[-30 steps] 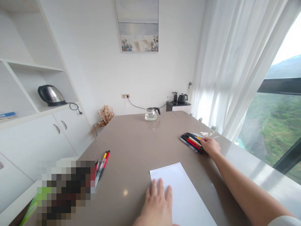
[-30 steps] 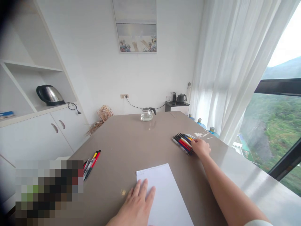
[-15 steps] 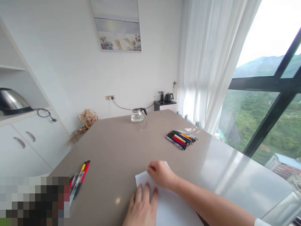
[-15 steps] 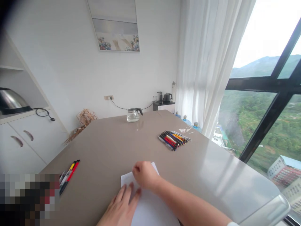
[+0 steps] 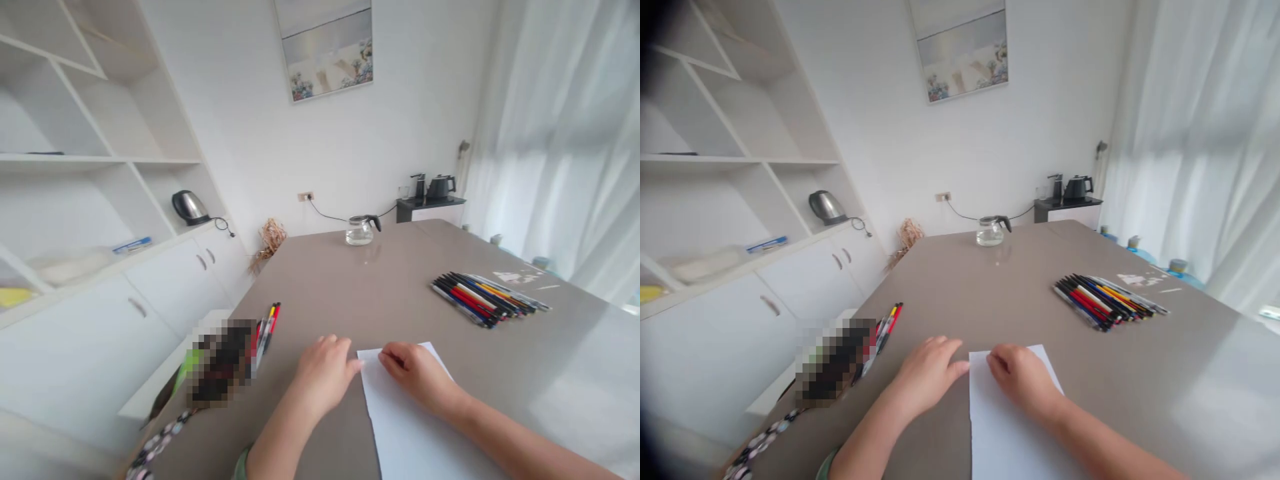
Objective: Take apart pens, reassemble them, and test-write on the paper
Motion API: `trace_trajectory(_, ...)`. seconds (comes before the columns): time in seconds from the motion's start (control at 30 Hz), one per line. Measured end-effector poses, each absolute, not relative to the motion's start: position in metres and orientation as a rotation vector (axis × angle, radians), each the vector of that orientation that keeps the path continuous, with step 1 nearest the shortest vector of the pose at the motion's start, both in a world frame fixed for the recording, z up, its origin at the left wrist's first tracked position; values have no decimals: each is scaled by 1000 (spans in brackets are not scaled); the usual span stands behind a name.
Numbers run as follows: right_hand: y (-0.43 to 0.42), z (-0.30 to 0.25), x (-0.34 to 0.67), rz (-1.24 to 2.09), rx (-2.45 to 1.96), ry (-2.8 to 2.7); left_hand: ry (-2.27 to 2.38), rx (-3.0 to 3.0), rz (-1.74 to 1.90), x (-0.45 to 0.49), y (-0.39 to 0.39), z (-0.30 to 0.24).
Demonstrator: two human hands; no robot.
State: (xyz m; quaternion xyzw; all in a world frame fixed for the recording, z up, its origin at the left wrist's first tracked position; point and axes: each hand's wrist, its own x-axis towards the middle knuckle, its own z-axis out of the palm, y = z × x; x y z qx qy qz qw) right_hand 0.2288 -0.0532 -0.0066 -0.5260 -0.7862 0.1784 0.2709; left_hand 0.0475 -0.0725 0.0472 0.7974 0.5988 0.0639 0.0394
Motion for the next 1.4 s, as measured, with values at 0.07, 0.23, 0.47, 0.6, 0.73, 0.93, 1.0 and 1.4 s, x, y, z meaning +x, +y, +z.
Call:
trace_trajectory(0.07, -54, -5, 230, 525, -1406, -2129, 2095, 2296, 181, 26, -58, 44)
trace_trajectory(0.23, -56, -2, 232, 571, -1414, -2125, 2515, 1959, 169, -24, -33, 37)
trace_trajectory(0.47, -56, -4, 234, 610, -1387, -2133, 2761, 1557, 180, -65, -25, 32)
trace_trajectory(0.6, -56, -5, 235, 607, -1383, -2131, 2757, 1445, 177, -76, -22, 28)
trace_trajectory(0.73, -56, -5, 235, 607, -1374, -2132, 2748, 1424, 188, -79, -22, 26)
trace_trajectory(0.93, -57, -3, 232, 619, -1366, -2131, 2735, 1624, 255, -57, -27, 39)
trace_trajectory(1.0, -56, -3, 232, 640, -1360, -2120, 2658, 1818, 314, -39, -31, 44)
trace_trajectory(1.4, -51, 7, 237, 1166, -1196, -1712, 1702, 2637, 444, 62, -71, 40)
